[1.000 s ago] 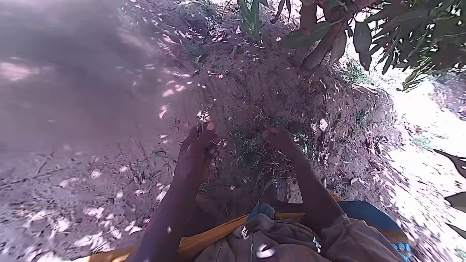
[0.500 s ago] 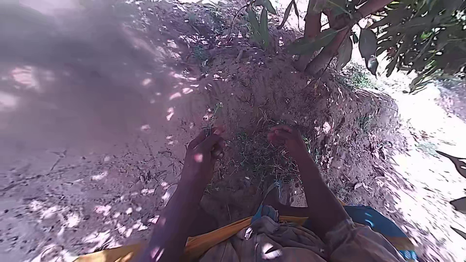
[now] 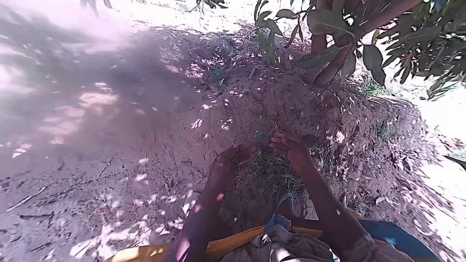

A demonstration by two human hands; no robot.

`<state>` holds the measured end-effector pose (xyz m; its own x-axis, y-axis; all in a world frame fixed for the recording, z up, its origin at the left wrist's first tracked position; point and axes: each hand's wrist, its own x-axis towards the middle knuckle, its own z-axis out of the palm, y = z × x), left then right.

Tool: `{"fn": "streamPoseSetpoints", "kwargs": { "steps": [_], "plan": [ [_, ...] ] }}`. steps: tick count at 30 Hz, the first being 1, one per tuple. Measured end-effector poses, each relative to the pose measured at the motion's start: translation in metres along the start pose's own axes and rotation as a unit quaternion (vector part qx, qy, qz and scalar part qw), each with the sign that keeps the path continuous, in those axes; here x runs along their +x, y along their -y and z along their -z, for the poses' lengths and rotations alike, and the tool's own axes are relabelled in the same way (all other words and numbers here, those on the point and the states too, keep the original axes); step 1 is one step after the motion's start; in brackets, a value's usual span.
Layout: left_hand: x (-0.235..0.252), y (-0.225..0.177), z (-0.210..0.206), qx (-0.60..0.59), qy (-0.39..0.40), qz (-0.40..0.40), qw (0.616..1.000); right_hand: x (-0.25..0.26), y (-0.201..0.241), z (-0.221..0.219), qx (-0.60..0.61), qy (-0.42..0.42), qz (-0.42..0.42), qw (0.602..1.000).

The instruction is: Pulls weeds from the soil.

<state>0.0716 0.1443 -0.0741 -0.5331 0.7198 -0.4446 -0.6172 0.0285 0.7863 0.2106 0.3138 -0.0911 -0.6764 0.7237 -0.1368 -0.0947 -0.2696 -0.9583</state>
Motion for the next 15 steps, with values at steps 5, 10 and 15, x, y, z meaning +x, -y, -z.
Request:
{"fn": "streamPoseSetpoints", "kwargs": {
  "steps": [5,10,15],
  "plan": [
    [0.003,0.010,-0.006,-0.033,-0.024,0.036,0.999,-0.015,-0.009,-0.019,-0.073,0.125,0.013,0.989],
    [0.004,0.012,0.003,-0.085,-0.042,-0.071,0.993,-0.019,-0.003,-0.023,-0.166,0.252,-0.041,0.952],
    [0.004,0.006,0.011,-0.063,-0.081,-0.109,0.989,0.000,0.006,0.014,-0.198,0.060,-0.012,0.978]
  ]
}}
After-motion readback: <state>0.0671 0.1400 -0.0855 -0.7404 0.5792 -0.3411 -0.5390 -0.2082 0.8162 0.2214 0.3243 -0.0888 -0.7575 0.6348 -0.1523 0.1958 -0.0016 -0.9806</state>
